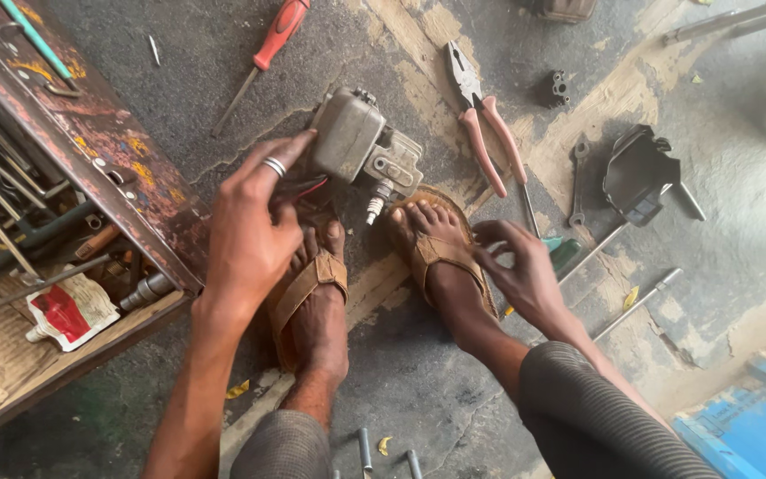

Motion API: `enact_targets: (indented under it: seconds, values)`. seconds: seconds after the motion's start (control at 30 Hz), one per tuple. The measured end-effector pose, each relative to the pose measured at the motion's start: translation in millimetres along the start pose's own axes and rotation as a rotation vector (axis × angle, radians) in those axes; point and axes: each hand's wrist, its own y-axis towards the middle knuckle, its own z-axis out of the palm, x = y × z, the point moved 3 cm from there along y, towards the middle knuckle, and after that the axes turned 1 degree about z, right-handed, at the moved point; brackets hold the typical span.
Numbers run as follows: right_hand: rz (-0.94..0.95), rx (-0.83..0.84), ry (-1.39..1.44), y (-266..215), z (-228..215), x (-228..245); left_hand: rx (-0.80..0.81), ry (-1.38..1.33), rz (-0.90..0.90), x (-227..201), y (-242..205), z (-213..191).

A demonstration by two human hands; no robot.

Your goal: The person sits on the floor and uses a screwdriver and pliers to adjust and tighten components on a small engine part. They repeatedly reposition the part and switch between tools to complete the adjustments.

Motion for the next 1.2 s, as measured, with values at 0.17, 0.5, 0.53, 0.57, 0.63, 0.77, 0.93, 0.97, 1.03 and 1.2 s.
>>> enact_targets:
  seconds: [0.17,0.5,0.53,0.57,0.63,0.77,0.93,0.97,1.03,1.2]
  values:
    - [-0.038,-0.032,0.065,28.0,23.4,7.4,0.061,0.007,0.069,-11.2,9.6,-5.2]
    - [0.188,-0.046,0.179,46.5,37.9,-11.2,0.385,0.056,-0.04,3.8,49.8,-4.6]
    - [0.174,-0.032,0.204,45.7,38.1,-14.1,0.406,0.03,0.004,4.9,53.8,-3.8]
    - [0.175,-0.027,0.23,45.0,38.0,-18.0,0.427,0.003,0.049,6.1,57.6,-1.3]
    - [0.176,-0.013,0.283,44.9,39.2,-26.0,0.469,-0.005,0.051,12.4,61.9,2.4]
    - [0.134,-0.007,0.307,46.2,44.2,-36.5,0.525,0.018,-0.071,28.6,63.2,11.1]
    - [0.185,-0.014,0.379,42.5,32.8,-27.3,0.499,-0.088,0.128,37.2,71.9,18.9]
    - [0.156,-0.043,0.303,43.4,30.1,-18.1,0.484,-0.088,0.143,39.1,71.9,18.3]
    - [0.094,-0.109,0.155,45.4,22.2,2.3,0.464,-0.107,0.183,39.5,73.8,17.5]
    - [-0.16,-0.069,0.193,62.2,27.5,44.7,0.454,-0.09,0.11,26.0,85.8,27.0]
